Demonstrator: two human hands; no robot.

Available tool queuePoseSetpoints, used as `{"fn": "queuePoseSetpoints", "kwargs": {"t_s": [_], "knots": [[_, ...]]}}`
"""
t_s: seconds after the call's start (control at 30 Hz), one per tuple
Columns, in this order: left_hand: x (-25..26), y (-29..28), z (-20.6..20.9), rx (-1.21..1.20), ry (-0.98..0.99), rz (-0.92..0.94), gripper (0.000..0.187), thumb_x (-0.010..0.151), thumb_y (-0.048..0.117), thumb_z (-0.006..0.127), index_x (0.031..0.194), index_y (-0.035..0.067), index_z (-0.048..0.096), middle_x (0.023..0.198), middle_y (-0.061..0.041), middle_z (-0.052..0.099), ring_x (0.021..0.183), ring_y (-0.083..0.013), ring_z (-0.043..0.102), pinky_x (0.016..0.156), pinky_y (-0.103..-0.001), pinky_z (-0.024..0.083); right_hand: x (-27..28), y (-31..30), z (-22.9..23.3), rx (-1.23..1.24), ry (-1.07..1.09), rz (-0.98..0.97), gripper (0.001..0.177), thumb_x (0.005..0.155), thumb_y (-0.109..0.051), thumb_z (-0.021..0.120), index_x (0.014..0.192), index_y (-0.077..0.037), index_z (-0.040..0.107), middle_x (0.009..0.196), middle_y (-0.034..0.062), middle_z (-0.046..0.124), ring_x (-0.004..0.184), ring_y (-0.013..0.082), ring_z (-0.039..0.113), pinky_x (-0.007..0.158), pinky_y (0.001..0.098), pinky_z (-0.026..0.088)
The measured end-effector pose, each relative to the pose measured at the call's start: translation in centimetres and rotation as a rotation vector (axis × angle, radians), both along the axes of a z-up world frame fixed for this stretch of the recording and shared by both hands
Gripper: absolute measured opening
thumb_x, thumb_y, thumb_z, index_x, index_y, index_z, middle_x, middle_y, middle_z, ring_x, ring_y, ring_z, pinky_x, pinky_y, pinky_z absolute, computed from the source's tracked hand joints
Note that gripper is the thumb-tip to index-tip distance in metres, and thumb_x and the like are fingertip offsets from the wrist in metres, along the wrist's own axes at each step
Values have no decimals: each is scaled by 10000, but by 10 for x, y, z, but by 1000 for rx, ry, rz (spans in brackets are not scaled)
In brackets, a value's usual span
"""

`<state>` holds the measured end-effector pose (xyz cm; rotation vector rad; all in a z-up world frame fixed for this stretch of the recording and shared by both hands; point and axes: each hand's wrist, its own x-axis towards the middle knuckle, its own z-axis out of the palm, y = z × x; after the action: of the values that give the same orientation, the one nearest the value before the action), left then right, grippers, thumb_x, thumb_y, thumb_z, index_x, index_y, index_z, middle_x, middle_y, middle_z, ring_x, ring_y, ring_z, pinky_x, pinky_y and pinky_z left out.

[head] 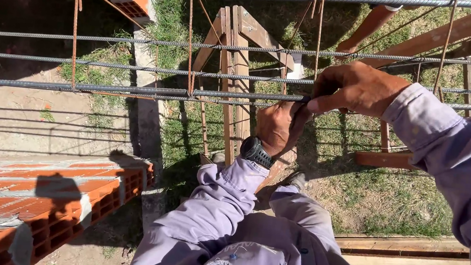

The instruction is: The person uses a rebar tying tool to twist and secure wire ties around the intersections of a steel rebar grid. The hands repeatedly loop the wire, insert the tool, and rotate it to tighten the connections on the construction framework.

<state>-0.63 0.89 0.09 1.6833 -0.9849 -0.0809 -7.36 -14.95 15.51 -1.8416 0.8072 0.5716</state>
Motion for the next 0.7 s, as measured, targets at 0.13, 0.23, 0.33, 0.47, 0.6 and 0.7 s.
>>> {"fn": "queuePoseSetpoints", "kwargs": {"t_s": [0.13,0.23,0.33,0.47,0.6,0.7], "knots": [[-3,7,5,19,86,-53,323,947,472,650,815,178,679,635,-72,656,634,-328,689,529,-434,536,-4,8,-4,-23,-52,-48,356,817,-322,813,1015,-33,751,901,187,736,890,369,691,889,486,525],[-4,24,24,84,308,-240,192,922,240,718,1066,132,653,731,-86,712,698,-339,722,643,-439,596,-6,17,-6,-123,-117,-3,300,885,-336,769,964,-47,749,863,195,727,884,370,702,892,502,526],[-13,34,35,162,537,-304,457,920,191,674,1344,93,536,957,-229,725,903,-459,713,767,-565,593,-15,24,-3,-278,-30,-42,372,884,-495,729,930,-129,784,819,152,762,981,398,698,976,503,476],[-28,38,53,202,507,-171,578,952,204,625,1442,15,383,951,-211,719,826,-432,718,709,-550,588,-20,32,-2,-404,-30,-25,435,894,-616,649,950,-201,767,813,89,762,985,367,701,965,489,479],[-39,40,92,261,454,-142,724,841,130,610,1472,-58,311,987,-227,715,859,-444,715,739,-567,592,-26,35,-12,-499,-2,-5,432,885,-683,604,963,-282,744,830,31,751,1005,333,704,975,475,467],[-43,38,117,443,478,-135,763,814,249,590,1467,-45,328,1044,-273,711,955,-496,686,820,-624,526,-23,33,-6,-507,-3,5,437,893,-660,583,967,-263,748,821,73,751,1014,368,698,951,489,477]]}}
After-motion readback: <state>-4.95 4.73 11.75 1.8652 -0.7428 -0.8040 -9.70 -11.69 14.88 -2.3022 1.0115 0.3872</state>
